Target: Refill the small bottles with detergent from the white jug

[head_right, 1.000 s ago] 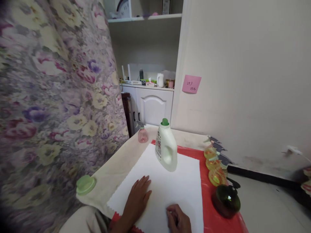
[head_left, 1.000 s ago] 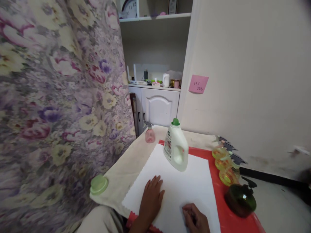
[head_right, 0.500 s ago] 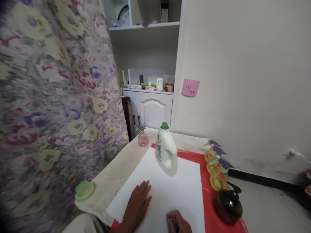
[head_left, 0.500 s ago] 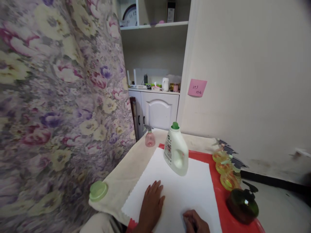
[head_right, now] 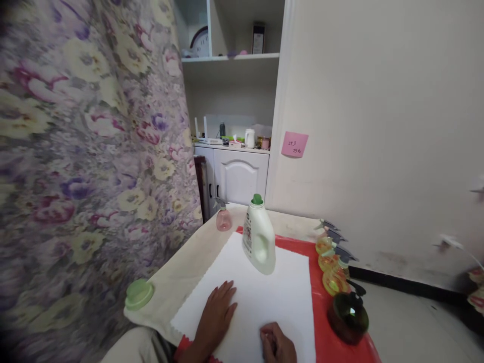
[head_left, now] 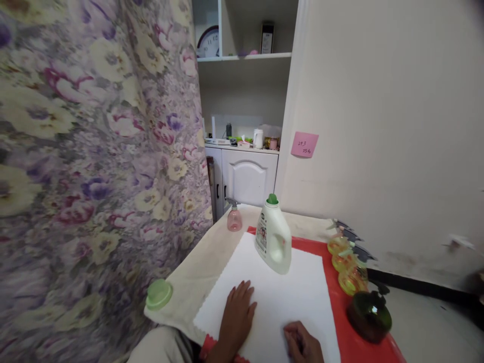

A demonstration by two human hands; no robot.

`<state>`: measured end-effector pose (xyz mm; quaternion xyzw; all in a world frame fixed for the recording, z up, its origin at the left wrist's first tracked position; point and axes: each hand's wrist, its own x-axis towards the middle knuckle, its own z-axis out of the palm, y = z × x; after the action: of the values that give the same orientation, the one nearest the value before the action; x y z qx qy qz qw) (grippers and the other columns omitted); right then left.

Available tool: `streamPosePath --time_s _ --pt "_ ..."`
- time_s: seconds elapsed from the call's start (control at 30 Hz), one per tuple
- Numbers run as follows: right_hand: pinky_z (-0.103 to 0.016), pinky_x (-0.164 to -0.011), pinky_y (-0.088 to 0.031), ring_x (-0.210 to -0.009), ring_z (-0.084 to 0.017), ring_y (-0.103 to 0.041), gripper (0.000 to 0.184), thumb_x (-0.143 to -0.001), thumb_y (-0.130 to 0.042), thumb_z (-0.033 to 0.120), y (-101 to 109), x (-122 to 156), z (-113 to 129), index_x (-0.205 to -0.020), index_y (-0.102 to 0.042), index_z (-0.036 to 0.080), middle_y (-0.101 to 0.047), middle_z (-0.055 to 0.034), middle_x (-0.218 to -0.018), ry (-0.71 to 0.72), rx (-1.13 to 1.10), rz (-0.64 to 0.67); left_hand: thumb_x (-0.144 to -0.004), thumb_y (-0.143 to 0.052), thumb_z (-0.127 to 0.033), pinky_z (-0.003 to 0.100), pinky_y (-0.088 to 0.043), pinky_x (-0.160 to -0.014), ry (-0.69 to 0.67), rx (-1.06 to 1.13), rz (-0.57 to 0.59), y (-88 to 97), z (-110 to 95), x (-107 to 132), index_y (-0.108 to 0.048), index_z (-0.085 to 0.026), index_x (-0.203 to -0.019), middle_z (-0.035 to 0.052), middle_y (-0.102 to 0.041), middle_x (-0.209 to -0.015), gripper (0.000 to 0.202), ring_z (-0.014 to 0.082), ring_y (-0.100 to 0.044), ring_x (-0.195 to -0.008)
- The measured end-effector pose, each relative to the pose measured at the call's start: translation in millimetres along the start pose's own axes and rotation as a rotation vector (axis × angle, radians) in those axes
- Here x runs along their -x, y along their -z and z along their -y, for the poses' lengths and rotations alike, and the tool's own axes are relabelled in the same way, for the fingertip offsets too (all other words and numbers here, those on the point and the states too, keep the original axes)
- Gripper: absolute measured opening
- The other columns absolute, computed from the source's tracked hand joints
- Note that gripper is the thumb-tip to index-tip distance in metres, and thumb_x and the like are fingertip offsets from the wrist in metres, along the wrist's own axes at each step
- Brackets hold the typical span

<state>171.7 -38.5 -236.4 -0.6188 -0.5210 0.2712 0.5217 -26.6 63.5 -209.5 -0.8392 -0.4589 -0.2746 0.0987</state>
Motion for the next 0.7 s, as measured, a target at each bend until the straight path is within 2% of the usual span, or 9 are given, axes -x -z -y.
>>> streamPosePath --time_s 0.7 --pt "-0.023 -0.044 -0.028 -0.043 -0.011 -0.037 0.046 -0.082 -0.046 0.063 -4.0 -5.7 -4.9 -0.074 -0.062 0.02 -0.04 0.0069 -0.046 0.051 -0.005 -0.046 -0.091 -0.043 -0.022 0.048 -0.049 -0.1 0.024 0.054 -0.003 -8.7 9.9 -2.8 -0.062 -0.023 -0.12 0.0059 -0.064 -0.13 0.035 0.0232 -0.06 -0.12"
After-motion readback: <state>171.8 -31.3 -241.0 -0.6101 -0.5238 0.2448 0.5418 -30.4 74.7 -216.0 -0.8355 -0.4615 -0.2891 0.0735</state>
